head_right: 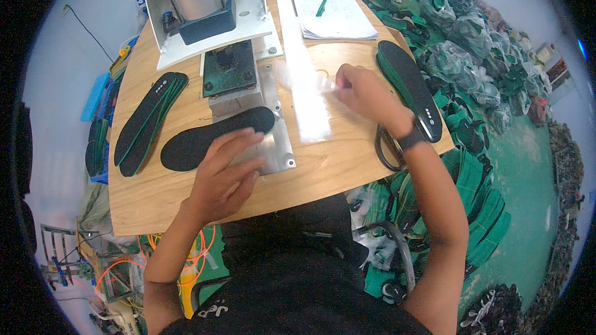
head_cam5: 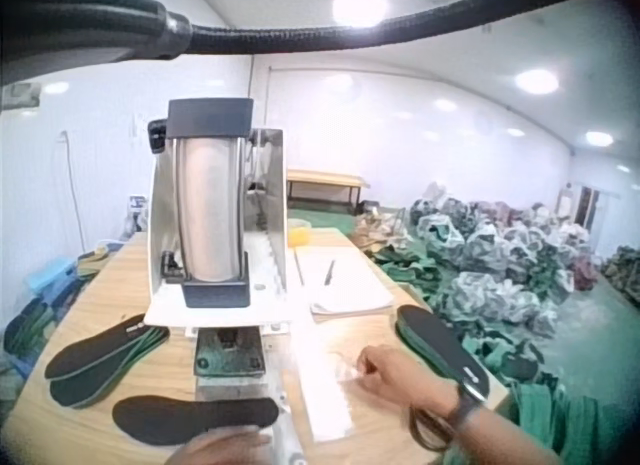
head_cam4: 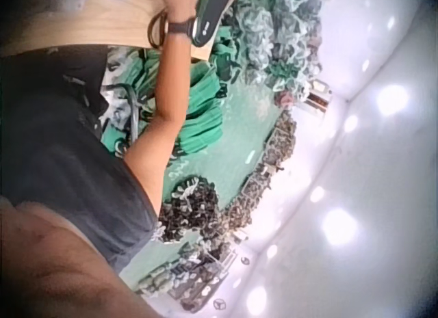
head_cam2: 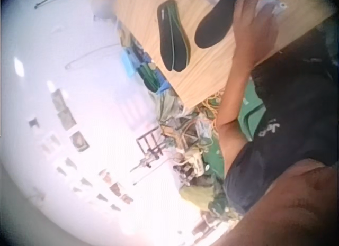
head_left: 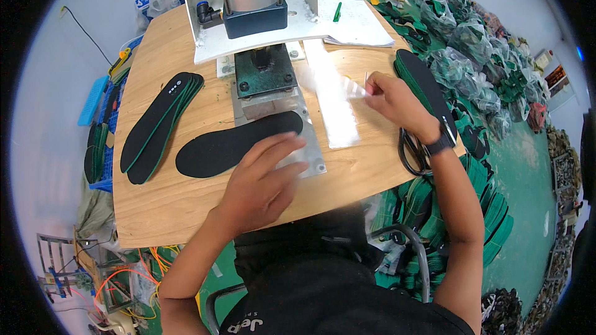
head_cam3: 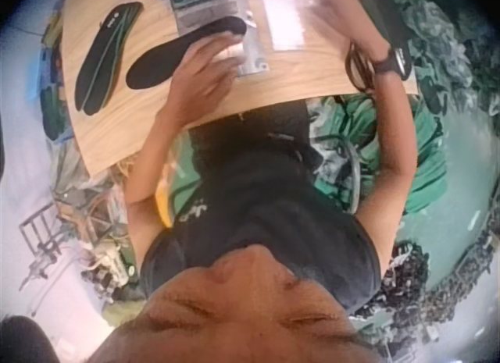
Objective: The person applies small specification labels to black shoe insoles by hand, using shears to cut a sheet of labels and securing stacks of completed insoles with rubber bands.
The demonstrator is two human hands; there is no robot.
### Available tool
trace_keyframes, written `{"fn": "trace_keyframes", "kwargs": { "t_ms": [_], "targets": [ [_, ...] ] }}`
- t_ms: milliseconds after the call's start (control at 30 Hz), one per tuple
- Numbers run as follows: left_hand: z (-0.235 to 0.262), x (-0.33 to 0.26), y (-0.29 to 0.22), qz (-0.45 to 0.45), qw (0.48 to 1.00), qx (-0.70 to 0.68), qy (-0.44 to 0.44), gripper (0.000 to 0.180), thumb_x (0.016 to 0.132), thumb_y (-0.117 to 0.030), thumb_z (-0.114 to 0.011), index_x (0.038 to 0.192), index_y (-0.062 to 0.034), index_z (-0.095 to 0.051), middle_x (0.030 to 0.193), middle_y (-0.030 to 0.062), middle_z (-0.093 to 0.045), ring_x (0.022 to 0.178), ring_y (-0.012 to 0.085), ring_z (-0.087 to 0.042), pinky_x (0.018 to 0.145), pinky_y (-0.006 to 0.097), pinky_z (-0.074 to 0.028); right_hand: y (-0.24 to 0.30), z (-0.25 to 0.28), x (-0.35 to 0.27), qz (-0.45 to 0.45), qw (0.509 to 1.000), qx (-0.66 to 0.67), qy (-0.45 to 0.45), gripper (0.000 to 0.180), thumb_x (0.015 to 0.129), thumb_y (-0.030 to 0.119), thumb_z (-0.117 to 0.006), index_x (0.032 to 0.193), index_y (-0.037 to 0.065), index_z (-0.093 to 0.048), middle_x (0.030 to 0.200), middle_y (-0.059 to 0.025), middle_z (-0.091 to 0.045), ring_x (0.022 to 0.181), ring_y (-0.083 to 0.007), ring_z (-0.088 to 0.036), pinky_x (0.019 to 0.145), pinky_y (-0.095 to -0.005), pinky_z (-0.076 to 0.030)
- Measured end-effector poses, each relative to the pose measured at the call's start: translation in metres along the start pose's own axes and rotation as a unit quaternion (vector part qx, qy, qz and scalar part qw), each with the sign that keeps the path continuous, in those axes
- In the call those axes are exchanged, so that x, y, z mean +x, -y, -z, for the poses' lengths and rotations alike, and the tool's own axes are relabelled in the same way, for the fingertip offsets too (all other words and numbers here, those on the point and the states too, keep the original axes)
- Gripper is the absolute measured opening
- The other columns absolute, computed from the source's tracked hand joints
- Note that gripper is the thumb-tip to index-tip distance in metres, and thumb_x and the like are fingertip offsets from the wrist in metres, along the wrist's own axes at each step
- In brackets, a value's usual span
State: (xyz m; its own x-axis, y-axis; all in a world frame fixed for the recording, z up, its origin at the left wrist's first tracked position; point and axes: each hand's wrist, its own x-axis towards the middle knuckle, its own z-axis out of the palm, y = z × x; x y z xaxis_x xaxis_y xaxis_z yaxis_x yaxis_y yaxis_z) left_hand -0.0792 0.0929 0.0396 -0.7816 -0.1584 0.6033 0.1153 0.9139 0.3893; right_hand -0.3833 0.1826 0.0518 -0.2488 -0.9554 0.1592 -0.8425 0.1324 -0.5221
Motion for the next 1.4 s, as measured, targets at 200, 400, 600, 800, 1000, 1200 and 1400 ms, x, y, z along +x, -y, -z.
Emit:
{"fn": "trace_keyframes", "kwargs": {
  "t_ms": [200,400,600,800,1000,1200,1400],
  "targets": [
    [-0.004,0.063,-0.044,0.077,0.990,-0.073,-0.090,0.030,0.074,-0.010,-0.070,0.102,-0.0015,-0.064,0.108,0.0138,-0.062,0.102,0.0282,-0.057,0.087,0.035,-0.044,0.100,0.041,-0.066,0.251,0.964,-0.089,0.025,0.024,0.067,-0.002,-0.067,0.084,0.003,-0.050,0.084,-0.0112,-0.053,0.084,-0.0331,-0.052,0.073,-0.0395,-0.043],
    [-0.025,0.041,-0.049,0.291,0.891,-0.349,0.014,0.012,0.083,-0.013,-0.069,0.085,-0.0012,-0.067,0.073,0.0023,-0.063,0.066,0.0057,-0.054,0.059,0.021,-0.043,0.112,0.046,-0.096,0.195,0.972,-0.036,-0.123,0.060,0.067,0.014,-0.076,0.117,0.000,-0.046,0.104,-0.0145,-0.054,0.097,-0.0301,-0.054,0.084,-0.0346,-0.044],
    [-0.032,0.020,-0.054,0.317,0.821,-0.472,-0.056,0.009,0.087,-0.008,-0.064,0.087,0.0004,-0.061,0.077,0.0026,-0.063,0.068,0.0056,-0.056,0.060,0.021,-0.044,0.088,-0.018,-0.132,-0.079,0.828,0.554,-0.014,0.046,0.080,0.013,-0.073,0.117,0.001,-0.049,0.103,-0.0037,-0.058,0.091,-0.0083,-0.055,0.074,-0.0212,-0.046],
    [-0.045,0.003,-0.049,0.280,0.850,-0.441,-0.061,0.010,0.087,-0.008,-0.061,0.090,0.0014,-0.062,0.076,0.0030,-0.064,0.068,0.0068,-0.058,0.061,0.021,-0.045,0.109,-0.043,-0.129,-0.069,0.779,0.622,-0.043,0.014,0.086,0.004,-0.063,0.099,0.000,-0.058,0.088,-0.0009,-0.062,0.079,-0.0060,-0.057,0.070,-0.0188,-0.045],
    [-0.041,0.007,-0.047,0.294,0.871,-0.393,-0.025,0.014,0.087,-0.011,-0.062,0.087,0.0025,-0.065,0.075,0.0059,-0.065,0.066,0.0068,-0.059,0.059,0.022,-0.046,0.122,-0.051,-0.129,-0.075,0.794,0.600,-0.058,0.010,0.086,0.003,-0.061,0.095,0.000,-0.057,0.088,-0.0007,-0.063,0.078,-0.0056,-0.057,0.067,-0.0192,-0.045],
    [-0.038,0.004,-0.047,0.228,0.920,-0.314,-0.052,0.014,0.088,-0.008,-0.060,0.077,0.0015,-0.062,0.064,0.0026,-0.058,0.057,0.0077,-0.054,0.052,0.022,-0.042,0.116,-0.069,-0.128,-0.088,0.802,0.587,-0.069,0.014,0.084,0.002,-0.063,0.098,0.000,-0.059,0.082,0.0015,-0.060,0.068,-0.0028,-0.053,0.057,-0.0170,-0.040],
    [-0.025,-0.005,-0.058,0.202,0.966,-0.156,-0.040,0.012,0.082,-0.015,-0.067,0.082,-0.0034,-0.067,0.071,0.0113,-0.061,0.060,0.0202,-0.058,0.056,0.028,-0.044,0.124,-0.079,-0.134,-0.090,0.733,0.673,-0.052,0.014,0.082,0.001,-0.065,0.094,0.001,-0.059,0.072,0.0015,-0.057,0.057,-0.0030,-0.048,0.048,-0.0184,-0.036]
  ]
}}
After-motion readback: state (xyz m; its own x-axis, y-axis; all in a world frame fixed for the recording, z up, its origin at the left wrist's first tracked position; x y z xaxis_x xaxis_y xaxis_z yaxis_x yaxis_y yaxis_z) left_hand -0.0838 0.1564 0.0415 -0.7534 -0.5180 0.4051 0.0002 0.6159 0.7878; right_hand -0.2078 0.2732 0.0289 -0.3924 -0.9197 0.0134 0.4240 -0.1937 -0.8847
